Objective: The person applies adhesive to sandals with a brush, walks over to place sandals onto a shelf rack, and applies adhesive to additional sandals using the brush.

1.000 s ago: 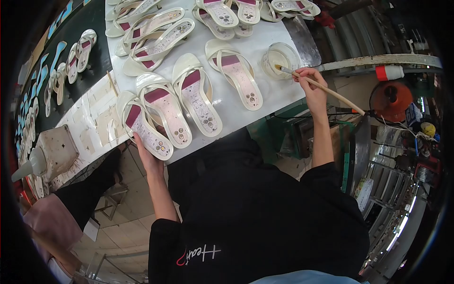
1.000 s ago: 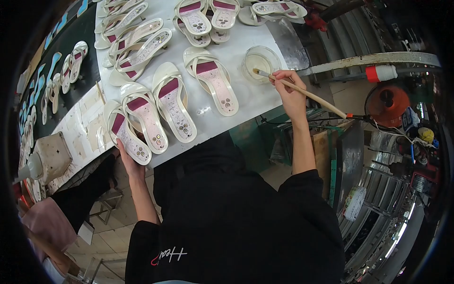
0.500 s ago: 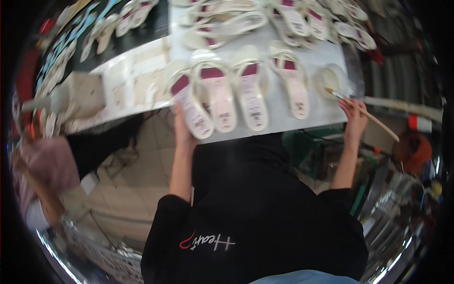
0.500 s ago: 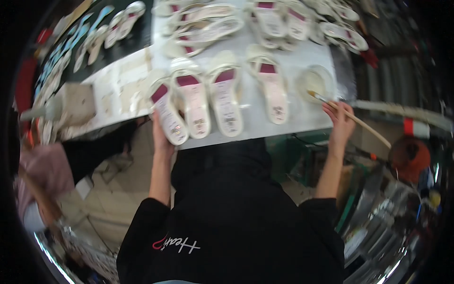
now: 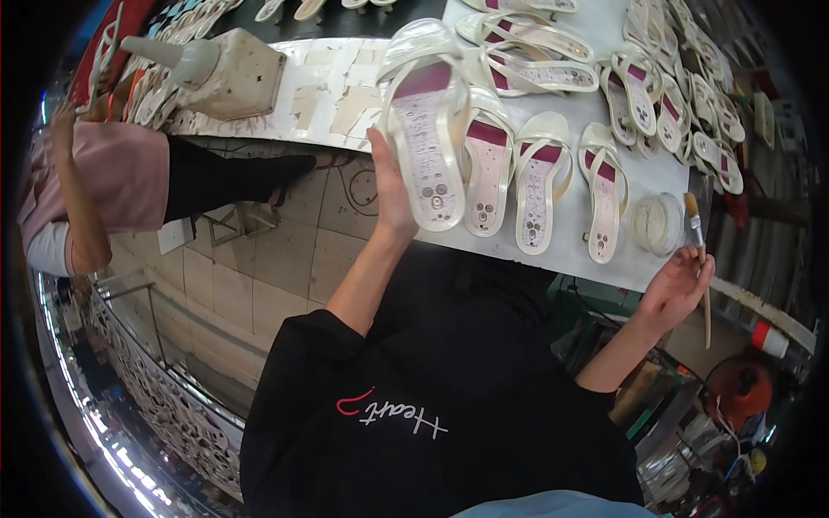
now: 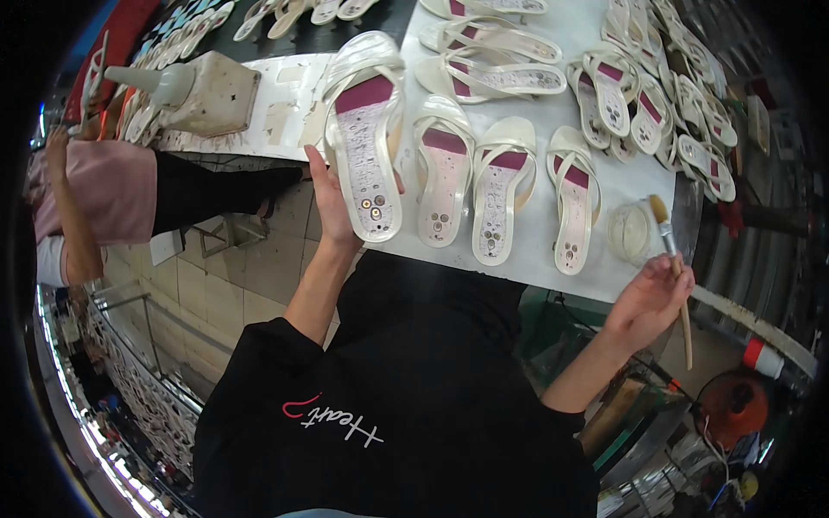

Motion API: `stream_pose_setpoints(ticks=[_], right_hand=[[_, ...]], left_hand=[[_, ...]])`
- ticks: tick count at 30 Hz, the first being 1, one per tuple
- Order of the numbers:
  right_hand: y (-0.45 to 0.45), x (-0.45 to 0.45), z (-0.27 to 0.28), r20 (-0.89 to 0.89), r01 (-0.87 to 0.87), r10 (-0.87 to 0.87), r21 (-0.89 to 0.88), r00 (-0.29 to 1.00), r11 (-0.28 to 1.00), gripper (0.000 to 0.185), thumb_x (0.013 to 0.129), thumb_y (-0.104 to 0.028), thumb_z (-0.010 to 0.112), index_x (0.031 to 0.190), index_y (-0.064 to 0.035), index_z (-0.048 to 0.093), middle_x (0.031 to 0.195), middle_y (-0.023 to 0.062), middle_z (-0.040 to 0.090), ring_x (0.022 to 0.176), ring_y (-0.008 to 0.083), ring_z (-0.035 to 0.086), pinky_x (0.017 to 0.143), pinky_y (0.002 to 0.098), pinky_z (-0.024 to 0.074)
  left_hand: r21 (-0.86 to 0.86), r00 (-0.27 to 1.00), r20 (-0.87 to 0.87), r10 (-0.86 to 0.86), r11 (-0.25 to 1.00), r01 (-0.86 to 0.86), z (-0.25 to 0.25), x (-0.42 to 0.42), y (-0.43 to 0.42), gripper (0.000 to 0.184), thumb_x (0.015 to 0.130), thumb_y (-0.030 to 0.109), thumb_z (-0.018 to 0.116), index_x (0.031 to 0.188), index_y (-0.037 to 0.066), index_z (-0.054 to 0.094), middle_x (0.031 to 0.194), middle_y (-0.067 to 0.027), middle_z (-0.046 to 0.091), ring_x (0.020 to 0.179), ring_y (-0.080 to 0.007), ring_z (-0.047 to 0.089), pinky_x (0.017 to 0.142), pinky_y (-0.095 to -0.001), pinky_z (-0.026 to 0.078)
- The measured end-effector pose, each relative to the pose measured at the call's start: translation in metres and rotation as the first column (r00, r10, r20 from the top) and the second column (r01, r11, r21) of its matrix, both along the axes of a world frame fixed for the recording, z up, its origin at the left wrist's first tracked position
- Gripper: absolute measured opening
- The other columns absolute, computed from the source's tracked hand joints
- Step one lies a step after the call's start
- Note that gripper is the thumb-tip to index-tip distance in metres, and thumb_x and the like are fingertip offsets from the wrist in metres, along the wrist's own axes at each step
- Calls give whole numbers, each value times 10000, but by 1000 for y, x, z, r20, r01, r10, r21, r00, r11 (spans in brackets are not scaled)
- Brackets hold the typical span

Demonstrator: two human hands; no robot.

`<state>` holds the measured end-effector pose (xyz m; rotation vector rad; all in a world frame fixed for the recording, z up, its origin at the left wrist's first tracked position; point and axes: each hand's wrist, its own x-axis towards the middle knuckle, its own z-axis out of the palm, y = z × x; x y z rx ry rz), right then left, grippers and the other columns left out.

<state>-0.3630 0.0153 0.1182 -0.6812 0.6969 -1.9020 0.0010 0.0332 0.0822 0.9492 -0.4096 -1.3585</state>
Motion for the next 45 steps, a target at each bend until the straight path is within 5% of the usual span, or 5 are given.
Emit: stream_pose_setpoints(ticks=[7, 13, 23, 35, 45], right_hand=[[38, 150, 54, -402, -411, 312, -186, 861, 892, 200, 911, -176, 552, 958, -22, 433, 943, 166, 491, 658, 210, 604, 558, 268, 565], [50, 165, 50, -754, -469, 34, -371, 656, 801, 275, 848, -23, 618, 1027, -24, 408, 993, 199, 529, 766, 329, 672, 646, 362, 607], [42, 175, 41, -792, -490, -348, -591, 502, 641, 337, 734, 77, 698, 966, 40, 456, 992, 216, 568, 750, 343, 666, 586, 356, 601], [34, 179, 40, -768, -498, -442, -639, 463, 586, 259, 745, 83, 682, 879, 58, 462, 939, 219, 592, 728, 338, 672, 579, 338, 601], [37, 178, 42, -826, -542, -420, -564, 376, 623, 285, 804, 43, 650, 987, 14, 433, 988, 204, 549, 746, 359, 665, 592, 376, 607]], left_hand=[[-118, 999, -4, 35, 992, -35, 51, -25, -1, 895, 884, 708, 80, 1253, 0, 483, 983, -136, 646, 828, -203, 651, 721, -307, 536], [-197, 979, 176, 103, 978, -68, 58, -18, 7, 900, 884, 716, 102, 1365, 8, 380, 1276, -97, 518, 1143, -193, 508, 981, -313, 397], [-248, 946, 295, 136, 967, -62, 67, -16, 12, 946, 866, 739, 83, 1364, -13, 369, 1247, -103, 534, 1116, -182, 512, 962, -302, 398], [-265, 947, 270, 175, 959, -101, 76, -21, 15, 906, 867, 738, 102, 1270, -6, 425, 1111, -101, 576, 985, -160, 561, 848, -299, 462], [-235, 925, 361, 120, 971, -34, 76, -17, 20, 975, 840, 770, 89, 1363, -3, 372, 1249, -102, 536, 1122, -174, 505, 975, -301, 383]])
